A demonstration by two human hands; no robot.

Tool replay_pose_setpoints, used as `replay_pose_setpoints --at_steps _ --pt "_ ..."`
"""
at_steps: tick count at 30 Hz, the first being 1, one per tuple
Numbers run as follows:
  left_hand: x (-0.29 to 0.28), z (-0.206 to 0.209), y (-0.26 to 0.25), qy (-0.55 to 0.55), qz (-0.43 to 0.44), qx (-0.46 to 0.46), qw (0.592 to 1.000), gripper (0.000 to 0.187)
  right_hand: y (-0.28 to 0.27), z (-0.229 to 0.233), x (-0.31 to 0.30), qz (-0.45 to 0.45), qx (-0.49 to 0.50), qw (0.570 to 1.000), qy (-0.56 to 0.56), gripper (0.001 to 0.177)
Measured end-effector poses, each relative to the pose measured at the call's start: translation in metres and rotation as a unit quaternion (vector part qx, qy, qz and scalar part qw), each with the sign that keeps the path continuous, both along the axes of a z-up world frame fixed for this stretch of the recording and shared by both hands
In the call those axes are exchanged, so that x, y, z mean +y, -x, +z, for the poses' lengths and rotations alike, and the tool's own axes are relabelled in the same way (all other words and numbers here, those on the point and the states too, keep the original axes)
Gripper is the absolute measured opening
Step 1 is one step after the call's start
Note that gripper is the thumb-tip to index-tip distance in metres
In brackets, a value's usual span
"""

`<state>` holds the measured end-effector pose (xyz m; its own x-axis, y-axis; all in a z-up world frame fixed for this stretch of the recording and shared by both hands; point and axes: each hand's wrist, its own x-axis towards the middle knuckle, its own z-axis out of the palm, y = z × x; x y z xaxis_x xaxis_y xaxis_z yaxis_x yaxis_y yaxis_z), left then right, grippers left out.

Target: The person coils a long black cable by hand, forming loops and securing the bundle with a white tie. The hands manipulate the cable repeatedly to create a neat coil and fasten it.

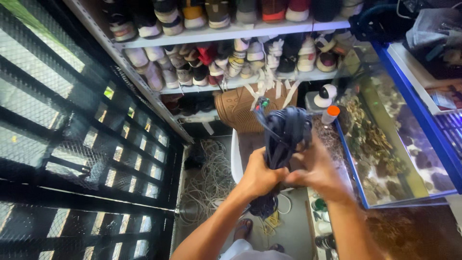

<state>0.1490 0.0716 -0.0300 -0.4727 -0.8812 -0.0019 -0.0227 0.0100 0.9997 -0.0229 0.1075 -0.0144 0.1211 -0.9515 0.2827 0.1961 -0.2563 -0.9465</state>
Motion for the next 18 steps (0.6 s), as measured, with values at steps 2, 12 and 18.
replay_pose_setpoints --at_steps 2,12,18 --pt "0.005 0.003 0.005 0.046 0.029 -0.036 0.998 0.025 -0.014 -0.012 0.006 0.008 0.015 0.999 -0.043 0.090" --pt "0.027 0.020 0.026 0.255 -0.007 -0.166 0.953 0.047 -0.020 -0.022 0.020 -0.078 -0.134 0.988 -0.014 0.026" --pt "0.031 0.025 0.039 0.316 -0.045 -0.139 0.938 0.045 0.001 -0.013 0.029 -0.103 -0.073 0.990 0.057 0.023"
